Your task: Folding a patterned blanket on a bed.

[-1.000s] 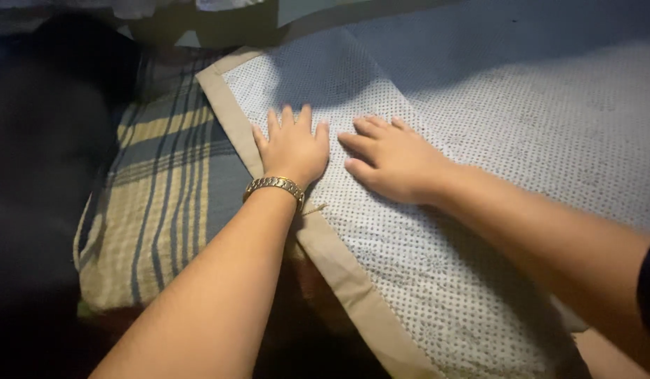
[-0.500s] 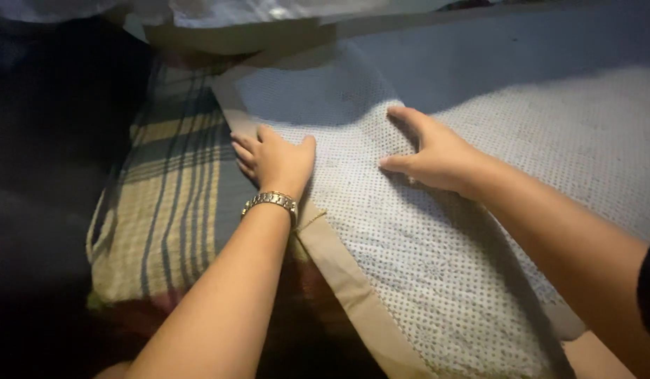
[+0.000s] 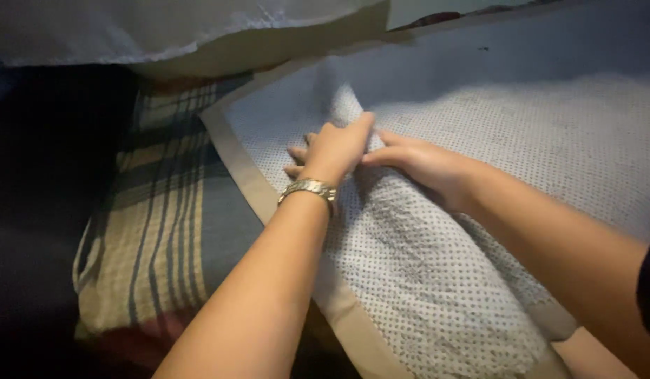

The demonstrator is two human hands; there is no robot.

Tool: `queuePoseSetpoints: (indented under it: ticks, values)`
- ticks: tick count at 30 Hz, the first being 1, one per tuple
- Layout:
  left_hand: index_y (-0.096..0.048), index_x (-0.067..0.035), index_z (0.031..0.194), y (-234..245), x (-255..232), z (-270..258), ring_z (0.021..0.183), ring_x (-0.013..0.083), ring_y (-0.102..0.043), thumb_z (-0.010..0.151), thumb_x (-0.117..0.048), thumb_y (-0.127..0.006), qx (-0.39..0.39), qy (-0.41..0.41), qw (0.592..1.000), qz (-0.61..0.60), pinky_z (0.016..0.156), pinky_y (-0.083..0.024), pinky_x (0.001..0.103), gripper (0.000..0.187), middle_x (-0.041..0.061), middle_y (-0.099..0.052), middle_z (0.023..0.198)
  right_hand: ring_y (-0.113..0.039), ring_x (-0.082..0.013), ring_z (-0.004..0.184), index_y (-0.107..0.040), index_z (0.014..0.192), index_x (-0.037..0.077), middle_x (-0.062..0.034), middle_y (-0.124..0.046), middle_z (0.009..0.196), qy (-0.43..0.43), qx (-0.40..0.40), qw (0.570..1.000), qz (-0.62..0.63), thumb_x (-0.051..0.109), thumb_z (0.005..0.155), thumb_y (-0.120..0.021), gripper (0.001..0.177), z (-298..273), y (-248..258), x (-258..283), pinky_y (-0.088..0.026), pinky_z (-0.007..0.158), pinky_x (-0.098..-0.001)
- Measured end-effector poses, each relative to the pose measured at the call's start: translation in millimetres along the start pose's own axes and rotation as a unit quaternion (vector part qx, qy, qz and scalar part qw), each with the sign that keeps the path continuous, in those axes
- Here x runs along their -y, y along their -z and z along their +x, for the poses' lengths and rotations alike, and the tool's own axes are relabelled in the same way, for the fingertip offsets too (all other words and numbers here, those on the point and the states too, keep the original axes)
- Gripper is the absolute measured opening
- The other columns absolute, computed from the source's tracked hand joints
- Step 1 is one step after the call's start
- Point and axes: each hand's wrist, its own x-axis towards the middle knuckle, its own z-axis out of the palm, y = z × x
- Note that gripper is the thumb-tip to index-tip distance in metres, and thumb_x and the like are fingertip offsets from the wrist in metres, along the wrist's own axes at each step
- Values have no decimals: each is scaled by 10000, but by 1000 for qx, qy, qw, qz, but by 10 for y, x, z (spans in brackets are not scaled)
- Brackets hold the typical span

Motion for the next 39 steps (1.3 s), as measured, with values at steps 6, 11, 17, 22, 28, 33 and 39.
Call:
queuePoseSetpoints:
  ticks: [6, 11, 17, 22, 28, 33, 39]
  values:
    - [-782, -13, 1187, -177, -56, 372, 1304, 422, -667, 660, -347, -622, 39, -114, 992, 23, 1183, -410, 500, 645, 239, -746, 1313, -628, -256, 1284, -591, 1399, -7, -170, -659, 1408, 63, 29, 998, -9, 220, 901, -607, 548, 104, 349, -243, -472, 1104, -405]
    - [-585, -49, 1348, -103, 18, 121, 1337, 420, -545, 706, -344, -674, 8, -81, 996, 20, 1146, -332, 566, 712, 224, -638, 1354, -631, -274, 1269, -623, 1381, 88, -138, -674, 1375, 57, -120, 933, -333, 385, 936, -599, 535, -71, 460, -218, -470, 1097, -414]
    - [-492, -59, 1432, -203, 128, 152, 1427, 448, -413, 745, -357, -662, -28, -90, 995, 19, 1185, -233, 602, 768, 224, -571, 1432, -329, -359, 1470, -442, 1526, 157, -177, -366, 1595, 56, -183, 760, -621, 544, 967, -462, 680, 112, 947, -525, -256, 1180, -502]
    - [-366, -69, 1508, -143, -103, -159, 1438, 462, -366, 742, -395, -710, -17, -82, 994, 74, 1196, -177, 626, 901, 223, -469, 1510, -168, -361, 1525, -297, 1595, 160, -212, -195, 1648, -36, -260, 716, -646, 623, 968, -380, 784, 222, 892, -536, -140, 1215, -515]
    - [-344, -2, 1497, -374, -165, 1, 1469, 425, -321, 828, -323, -733, -23, -58, 990, 130, 1172, -210, 634, 838, 291, -364, 1541, -198, -359, 1535, -303, 1587, 98, -233, -229, 1646, -41, -277, 722, -633, 587, 975, -403, 790, 216, 878, -534, -168, 1223, -515]
    - [-337, 323, 1398, -881, 15, 627, 1195, 535, -582, 892, -216, -714, -81, -143, 956, 244, 985, -516, 465, 830, 546, -465, 1327, -217, -380, 1514, -330, 1560, 57, -254, -250, 1625, -4, -275, 717, -640, 583, 976, -420, 791, 206, 878, -570, -185, 1207, -510]
    - [-728, 28, 1118, -561, -21, 343, 1120, 415, -705, 862, -112, -663, -78, -228, 953, 183, 962, -574, 455, 299, 283, -693, 1236, -245, -405, 1514, -361, 1556, 68, -282, -280, 1611, 6, -247, 719, -650, 555, 992, -419, 747, 184, 843, -526, -214, 1209, -519]
